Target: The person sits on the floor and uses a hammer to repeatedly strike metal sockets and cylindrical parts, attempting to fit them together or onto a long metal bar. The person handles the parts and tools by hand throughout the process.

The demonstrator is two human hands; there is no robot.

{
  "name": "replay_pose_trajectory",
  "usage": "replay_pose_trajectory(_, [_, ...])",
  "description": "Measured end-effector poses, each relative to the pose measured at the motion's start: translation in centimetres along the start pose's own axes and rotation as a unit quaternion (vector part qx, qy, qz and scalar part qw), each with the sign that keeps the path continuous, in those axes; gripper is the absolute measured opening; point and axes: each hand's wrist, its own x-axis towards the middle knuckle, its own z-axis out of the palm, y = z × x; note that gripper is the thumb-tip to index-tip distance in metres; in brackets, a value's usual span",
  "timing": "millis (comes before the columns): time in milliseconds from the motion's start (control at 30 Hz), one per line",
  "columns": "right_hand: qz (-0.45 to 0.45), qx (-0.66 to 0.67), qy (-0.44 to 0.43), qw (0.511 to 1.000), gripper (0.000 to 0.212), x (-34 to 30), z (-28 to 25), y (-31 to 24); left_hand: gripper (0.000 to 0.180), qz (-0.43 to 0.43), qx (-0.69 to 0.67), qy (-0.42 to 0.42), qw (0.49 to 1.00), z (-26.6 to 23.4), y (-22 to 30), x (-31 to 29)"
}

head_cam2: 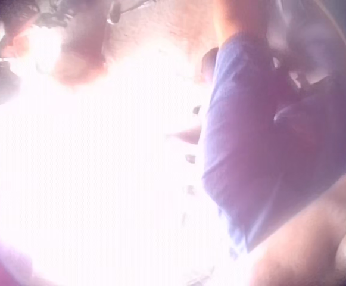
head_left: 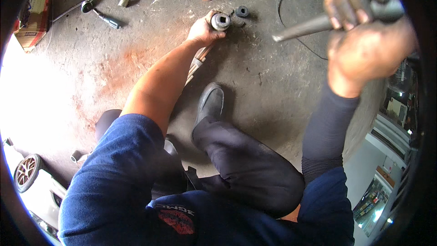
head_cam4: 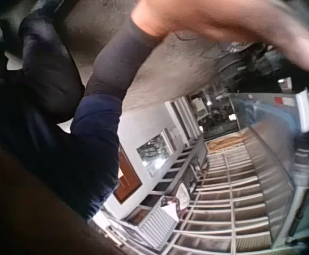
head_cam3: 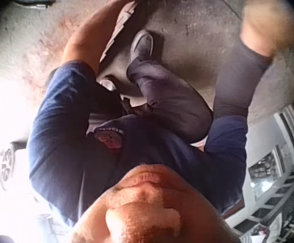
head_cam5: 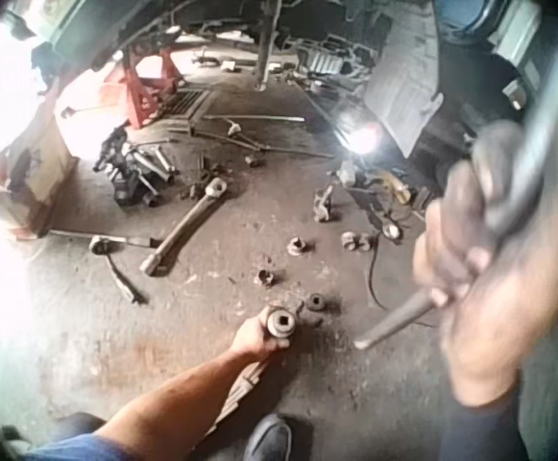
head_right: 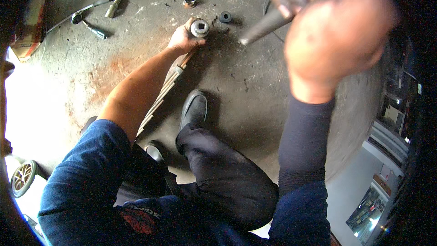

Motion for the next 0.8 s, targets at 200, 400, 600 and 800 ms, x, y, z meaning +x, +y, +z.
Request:
replay_pose_trajectory(200, [0.494,-0.505,0.017,0.708,0.063,-16.6,3.5,15.9,0.083,0.063,0.017,0.005,0.998,0.1,-0.4,-0.2])
replay_pose_trajectory(400, [0.290,-0.284,0.212,0.889,0.061,-17.0,0.9,14.1,0.098,-0.039,-0.031,-0.023,0.999,0.5,-0.5,0.3])
replay_pose_trajectory(600, [0.019,-0.120,0.246,0.962,0.079,-5.8,0.5,-0.7,0.082,0.022,-0.017,-0.004,1.000,0.1,0.0,-0.5])
replay_pose_trajectory(800, [0.548,-0.471,0.087,0.686,0.062,-17.6,1.9,15.3,0.083,-0.021,-0.006,-0.024,0.999,-0.4,1.0,-0.4])
